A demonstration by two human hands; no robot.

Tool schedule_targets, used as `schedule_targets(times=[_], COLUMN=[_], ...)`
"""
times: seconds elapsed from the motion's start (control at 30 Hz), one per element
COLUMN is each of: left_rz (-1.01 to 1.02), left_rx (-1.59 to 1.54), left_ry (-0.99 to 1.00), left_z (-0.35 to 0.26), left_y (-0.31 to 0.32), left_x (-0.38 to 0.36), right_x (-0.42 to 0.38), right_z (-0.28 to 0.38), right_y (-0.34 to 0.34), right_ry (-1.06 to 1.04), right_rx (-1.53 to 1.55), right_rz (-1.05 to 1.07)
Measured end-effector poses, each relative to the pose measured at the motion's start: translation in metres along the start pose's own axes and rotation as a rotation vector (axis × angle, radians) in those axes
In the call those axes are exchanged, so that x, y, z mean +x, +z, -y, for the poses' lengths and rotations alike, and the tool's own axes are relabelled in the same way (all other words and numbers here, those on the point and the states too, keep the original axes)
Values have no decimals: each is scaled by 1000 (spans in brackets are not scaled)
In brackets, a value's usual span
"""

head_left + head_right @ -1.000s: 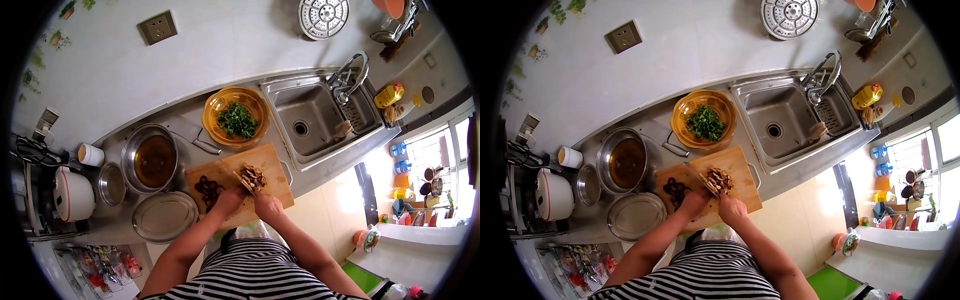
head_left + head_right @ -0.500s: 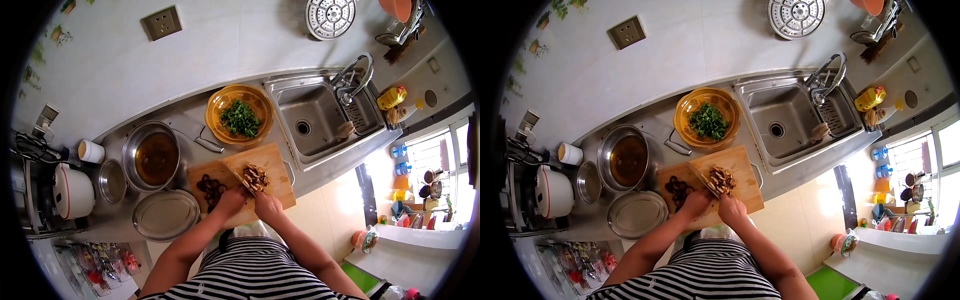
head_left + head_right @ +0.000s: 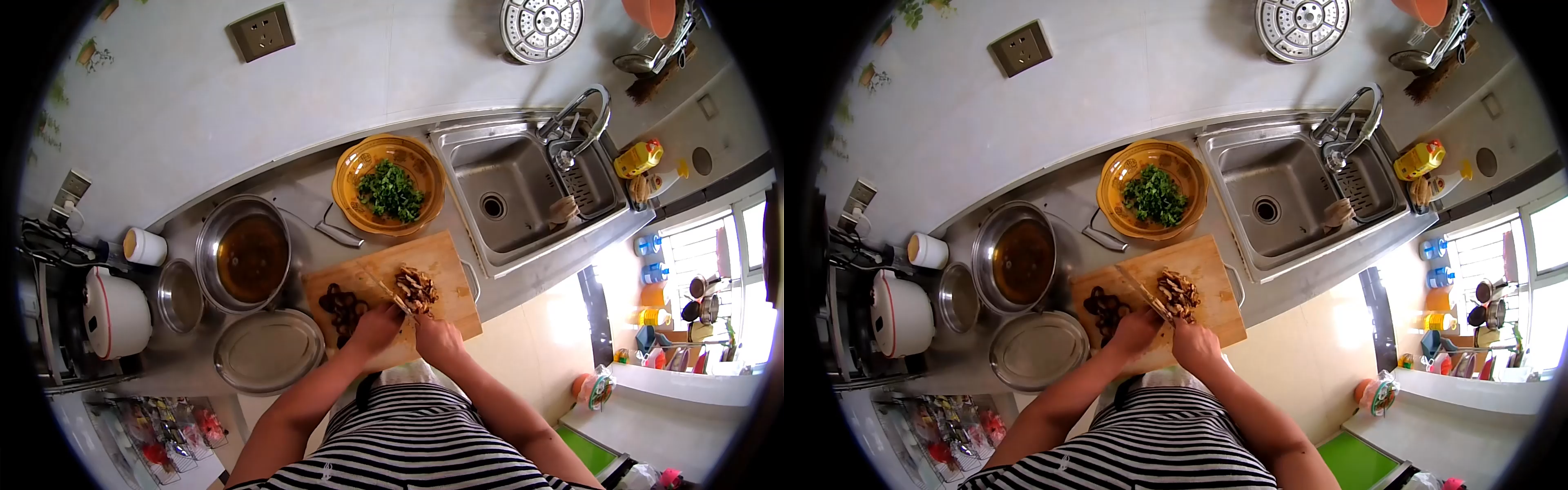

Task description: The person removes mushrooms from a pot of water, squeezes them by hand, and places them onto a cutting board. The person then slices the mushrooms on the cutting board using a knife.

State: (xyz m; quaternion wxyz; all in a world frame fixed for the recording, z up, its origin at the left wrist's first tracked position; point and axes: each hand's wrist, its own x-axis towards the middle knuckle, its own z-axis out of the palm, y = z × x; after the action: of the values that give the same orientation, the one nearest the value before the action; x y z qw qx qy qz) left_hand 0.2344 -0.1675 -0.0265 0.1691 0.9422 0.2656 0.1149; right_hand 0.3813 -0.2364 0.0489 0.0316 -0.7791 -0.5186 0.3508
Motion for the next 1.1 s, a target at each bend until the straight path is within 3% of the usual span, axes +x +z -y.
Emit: schedule_targets(times=[0.4, 0.67, 0.77, 1.0, 1.1], left_rz=[-169, -146, -81, -162, 8], left_rx=[-9, -13, 11, -21, -45], left_ry=[51, 22, 1, -6, -60], left_z=[3, -1, 5, 1, 6], left_y=[0, -5, 6, 3, 6], left_x=[-1, -4, -8, -11, -14], right_x=[12, 10, 14, 20, 7], right_z=[3, -5, -1, -4, 3], right_y=[4, 10, 8, 15, -2], right_ry=[6, -3, -98, -24, -32], right_rx=[27, -22, 77, 12, 50], right_rz=[17, 22, -37, 36, 26])
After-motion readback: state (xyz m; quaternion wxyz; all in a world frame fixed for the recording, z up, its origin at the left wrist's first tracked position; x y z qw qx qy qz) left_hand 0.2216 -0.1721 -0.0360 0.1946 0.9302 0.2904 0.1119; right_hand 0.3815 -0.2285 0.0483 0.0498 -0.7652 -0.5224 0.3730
